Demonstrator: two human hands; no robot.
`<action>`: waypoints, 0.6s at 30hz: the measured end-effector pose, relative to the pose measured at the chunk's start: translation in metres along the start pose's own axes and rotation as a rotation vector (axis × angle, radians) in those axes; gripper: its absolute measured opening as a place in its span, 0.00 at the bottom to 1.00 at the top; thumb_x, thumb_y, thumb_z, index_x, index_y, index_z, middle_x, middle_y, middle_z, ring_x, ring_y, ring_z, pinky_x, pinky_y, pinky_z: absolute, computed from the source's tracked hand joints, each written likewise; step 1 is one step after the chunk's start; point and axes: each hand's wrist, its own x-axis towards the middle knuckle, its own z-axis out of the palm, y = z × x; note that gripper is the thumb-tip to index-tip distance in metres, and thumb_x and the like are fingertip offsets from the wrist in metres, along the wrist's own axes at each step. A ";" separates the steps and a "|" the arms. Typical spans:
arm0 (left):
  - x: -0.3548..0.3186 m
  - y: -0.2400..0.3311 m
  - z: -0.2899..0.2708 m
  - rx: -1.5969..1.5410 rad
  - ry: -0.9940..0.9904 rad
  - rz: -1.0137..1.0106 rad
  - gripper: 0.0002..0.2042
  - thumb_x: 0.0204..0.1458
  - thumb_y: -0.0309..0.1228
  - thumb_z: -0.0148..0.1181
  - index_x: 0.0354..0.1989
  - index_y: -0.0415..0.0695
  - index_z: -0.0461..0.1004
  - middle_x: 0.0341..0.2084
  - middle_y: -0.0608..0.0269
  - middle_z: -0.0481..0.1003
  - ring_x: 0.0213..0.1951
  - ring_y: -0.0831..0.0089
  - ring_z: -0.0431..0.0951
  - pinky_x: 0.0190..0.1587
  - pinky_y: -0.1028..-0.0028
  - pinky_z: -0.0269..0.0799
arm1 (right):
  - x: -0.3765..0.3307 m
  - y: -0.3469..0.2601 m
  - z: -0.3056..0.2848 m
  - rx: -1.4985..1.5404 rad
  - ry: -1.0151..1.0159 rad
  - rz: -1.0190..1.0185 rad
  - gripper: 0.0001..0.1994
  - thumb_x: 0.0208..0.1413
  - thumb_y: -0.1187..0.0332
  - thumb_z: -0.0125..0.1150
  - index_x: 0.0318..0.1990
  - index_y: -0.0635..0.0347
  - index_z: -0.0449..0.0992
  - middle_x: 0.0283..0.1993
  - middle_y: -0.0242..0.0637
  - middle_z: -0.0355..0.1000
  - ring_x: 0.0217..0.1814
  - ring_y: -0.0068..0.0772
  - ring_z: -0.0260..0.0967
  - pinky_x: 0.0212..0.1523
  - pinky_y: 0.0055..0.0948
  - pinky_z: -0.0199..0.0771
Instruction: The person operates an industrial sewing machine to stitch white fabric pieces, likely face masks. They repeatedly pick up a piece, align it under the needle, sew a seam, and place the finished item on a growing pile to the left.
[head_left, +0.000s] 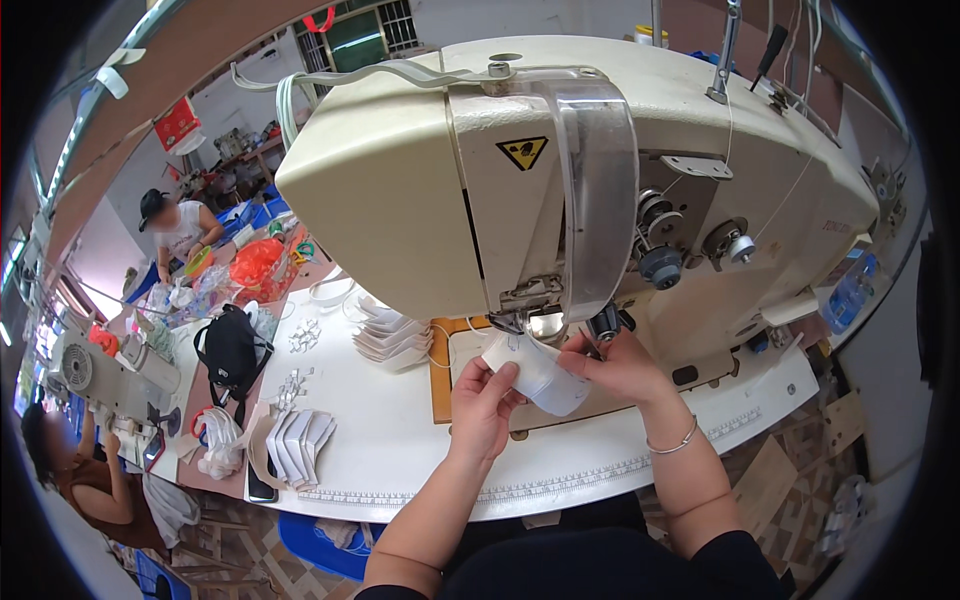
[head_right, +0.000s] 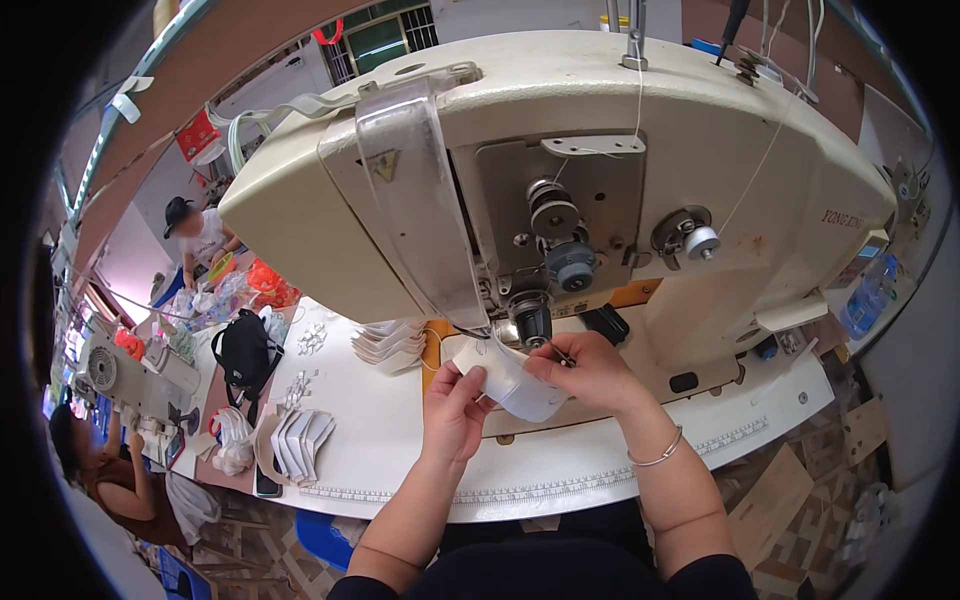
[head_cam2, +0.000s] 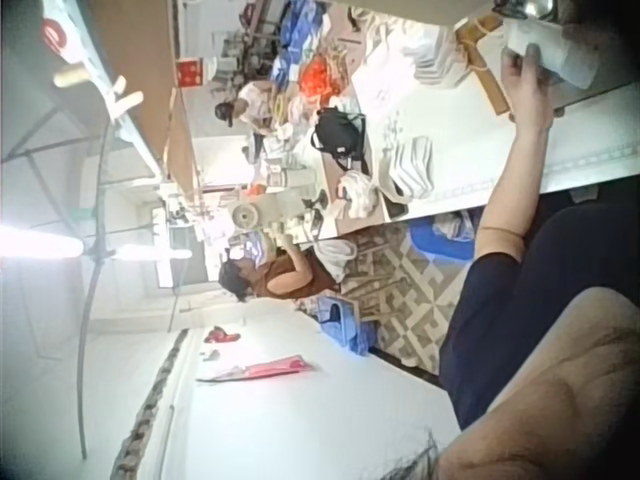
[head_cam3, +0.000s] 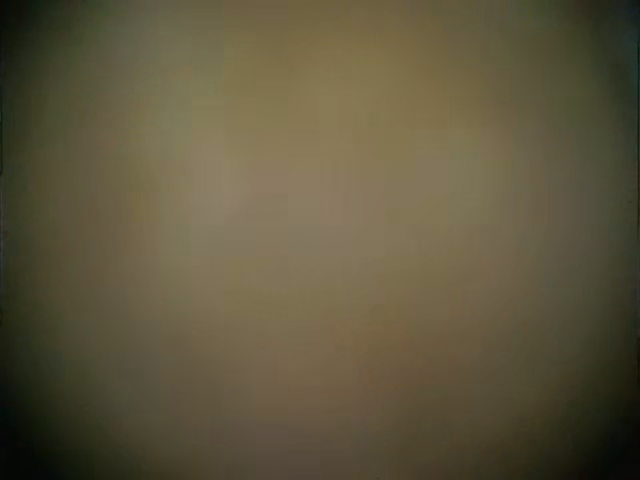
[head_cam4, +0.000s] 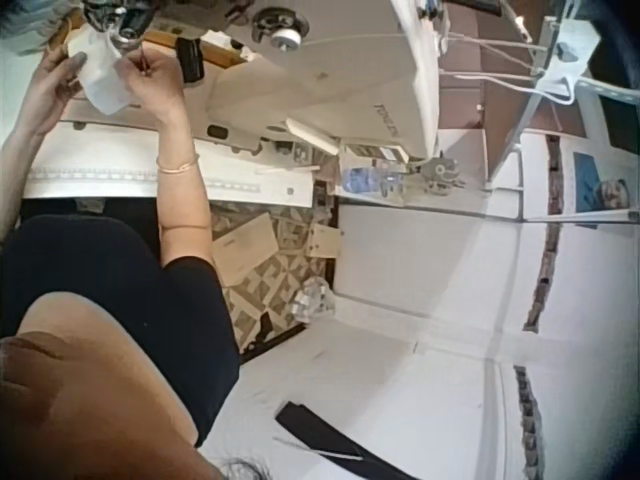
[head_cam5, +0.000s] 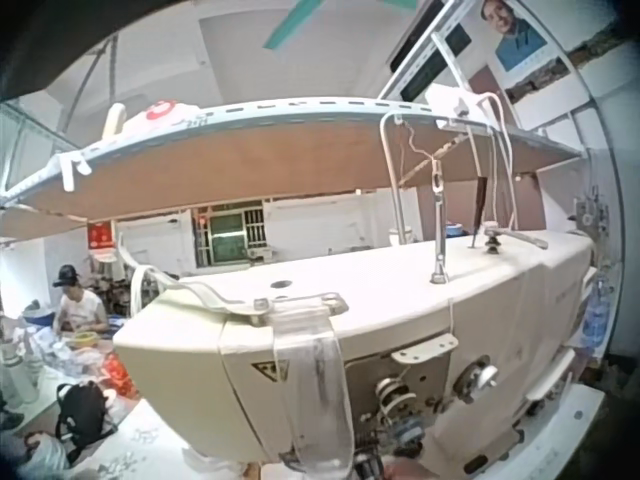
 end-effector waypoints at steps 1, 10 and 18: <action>0.002 0.002 -0.002 0.000 -0.005 -0.004 0.09 0.48 0.26 0.55 0.37 0.43 0.65 0.33 0.64 0.72 0.35 0.76 0.73 0.37 0.74 0.72 | -0.001 -0.001 0.003 0.009 0.019 0.005 0.13 0.43 0.62 0.62 0.29 0.64 0.75 0.22 0.28 0.70 0.25 0.15 0.62 0.26 0.18 0.63; -0.012 -0.012 0.002 0.116 -0.048 0.105 0.17 0.44 0.20 0.58 0.43 0.39 0.62 0.39 0.59 0.70 0.41 0.74 0.71 0.45 0.76 0.68 | -0.007 -0.005 0.015 0.119 0.025 0.110 0.13 0.43 0.63 0.63 0.31 0.65 0.75 0.23 0.28 0.69 0.24 0.14 0.62 0.26 0.16 0.62; -0.005 -0.003 0.002 0.156 -0.063 0.141 0.17 0.44 0.22 0.59 0.42 0.36 0.62 0.37 0.58 0.71 0.40 0.76 0.71 0.45 0.77 0.66 | -0.006 -0.007 0.016 0.146 0.024 0.119 0.12 0.43 0.64 0.64 0.30 0.65 0.75 0.24 0.29 0.70 0.25 0.15 0.63 0.28 0.16 0.64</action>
